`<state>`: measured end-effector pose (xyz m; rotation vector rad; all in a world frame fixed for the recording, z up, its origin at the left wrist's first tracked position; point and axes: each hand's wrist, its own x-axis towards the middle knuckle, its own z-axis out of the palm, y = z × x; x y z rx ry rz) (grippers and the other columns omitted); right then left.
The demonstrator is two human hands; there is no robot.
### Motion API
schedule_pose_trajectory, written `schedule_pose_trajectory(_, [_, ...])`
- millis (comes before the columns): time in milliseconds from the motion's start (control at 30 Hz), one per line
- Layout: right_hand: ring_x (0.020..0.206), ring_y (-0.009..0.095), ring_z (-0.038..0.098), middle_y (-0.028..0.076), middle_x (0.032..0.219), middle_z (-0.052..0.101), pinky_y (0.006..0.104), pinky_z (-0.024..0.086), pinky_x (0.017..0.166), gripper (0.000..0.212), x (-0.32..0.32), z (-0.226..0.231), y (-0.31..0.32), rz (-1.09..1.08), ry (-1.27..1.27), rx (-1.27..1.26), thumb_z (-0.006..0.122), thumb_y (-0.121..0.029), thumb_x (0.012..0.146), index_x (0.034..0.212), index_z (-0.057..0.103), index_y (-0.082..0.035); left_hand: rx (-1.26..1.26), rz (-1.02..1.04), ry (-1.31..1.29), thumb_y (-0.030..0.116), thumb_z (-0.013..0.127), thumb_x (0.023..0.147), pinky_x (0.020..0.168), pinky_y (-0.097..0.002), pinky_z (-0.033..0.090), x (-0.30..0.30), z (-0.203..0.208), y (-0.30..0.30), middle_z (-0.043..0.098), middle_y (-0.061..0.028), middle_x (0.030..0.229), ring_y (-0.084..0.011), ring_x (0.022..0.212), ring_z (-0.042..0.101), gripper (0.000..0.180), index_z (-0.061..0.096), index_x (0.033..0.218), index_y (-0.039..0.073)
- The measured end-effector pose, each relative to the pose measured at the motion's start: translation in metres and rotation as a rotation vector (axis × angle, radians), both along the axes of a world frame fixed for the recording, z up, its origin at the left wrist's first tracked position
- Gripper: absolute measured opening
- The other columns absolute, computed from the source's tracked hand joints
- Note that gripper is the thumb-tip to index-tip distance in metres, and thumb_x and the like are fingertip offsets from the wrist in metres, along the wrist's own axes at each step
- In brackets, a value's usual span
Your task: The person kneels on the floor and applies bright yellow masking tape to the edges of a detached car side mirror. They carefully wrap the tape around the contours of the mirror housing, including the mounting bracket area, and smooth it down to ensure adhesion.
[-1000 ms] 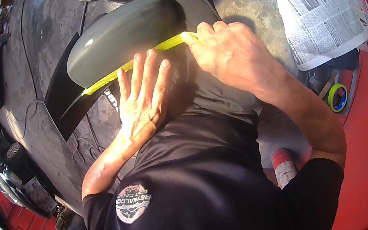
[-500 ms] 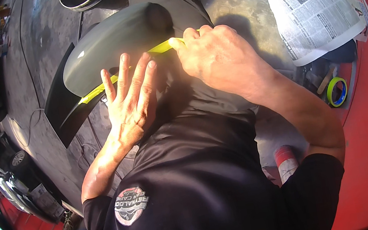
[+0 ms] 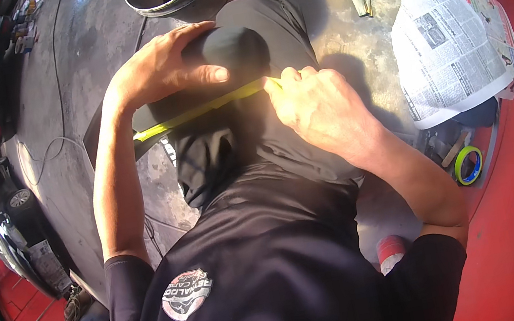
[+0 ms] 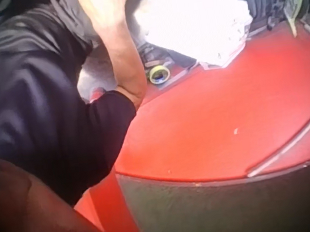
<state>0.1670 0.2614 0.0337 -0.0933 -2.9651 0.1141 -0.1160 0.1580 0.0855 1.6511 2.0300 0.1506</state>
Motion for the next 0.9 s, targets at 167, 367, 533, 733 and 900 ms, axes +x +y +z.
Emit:
schedule_pose_trajectory(167, [0.078,0.022,0.07,0.008,0.087,0.064,0.0345,0.057,0.063,0.032,0.001,0.0,-0.001,0.005,0.0,-0.037,0.069,-0.012,0.093,0.124,0.072,-0.006,-0.213,-0.114,-0.204,0.08,0.078,0.084,0.116,-0.0465,0.051,-0.034,-0.009,0.026,0.068,-0.0218,0.147,-0.0363,0.138,0.065,0.109,0.053,0.161,0.006])
schedule_pose_trajectory(367, [0.079,0.02,0.068,0.007,0.089,0.062,0.0347,0.057,0.066,0.044,0.01,-0.006,0.002,-0.033,0.023,-0.061,0.071,-0.012,0.092,0.136,0.071,-0.01,0.02,0.193,0.201,0.069,0.083,0.088,0.119,-0.0477,0.049,-0.073,0.035,-0.032,0.058,-0.0246,0.158,-0.0363,0.144,0.06,0.101,0.048,0.166,0.014])
schedule_pose_trajectory(533, [0.078,0.02,0.067,0.005,0.089,0.06,0.0345,0.057,0.067,0.045,0.011,-0.005,0.001,-0.036,0.057,-0.099,0.071,-0.012,0.093,0.138,0.072,-0.013,-0.119,0.691,-0.324,0.049,0.094,0.084,0.116,-0.0425,0.051,-0.084,0.051,-0.163,0.062,-0.0298,0.151,-0.0339,0.137,0.064,0.109,0.042,0.166,-0.001])
schedule_pose_trajectory(733, [0.079,0.022,0.064,0.005,0.091,0.061,0.0375,0.055,0.068,0.042,0.015,0.006,0.009,0.016,0.088,-0.105,0.074,-0.009,0.092,0.135,0.073,-0.012,0.1,1.113,-0.618,0.015,0.079,0.097,0.082,-0.0305,0.06,-0.051,0.041,-0.181,0.079,-0.014,0.108,-0.0183,0.09,0.076,0.04,0.071,0.126,-0.01])
schedule_pose_trajectory(900, [0.074,0.025,0.062,0.007,0.085,0.059,0.0404,0.051,0.062,0.044,0.028,0.053,0.022,0.093,0.148,-0.062,0.076,-0.006,0.089,0.132,0.077,-0.013,0.242,1.125,-0.768,0.016,0.079,0.098,0.081,-0.0299,0.06,-0.041,0.036,-0.205,0.08,-0.0129,0.106,-0.0169,0.089,0.076,0.037,0.071,0.126,-0.008])
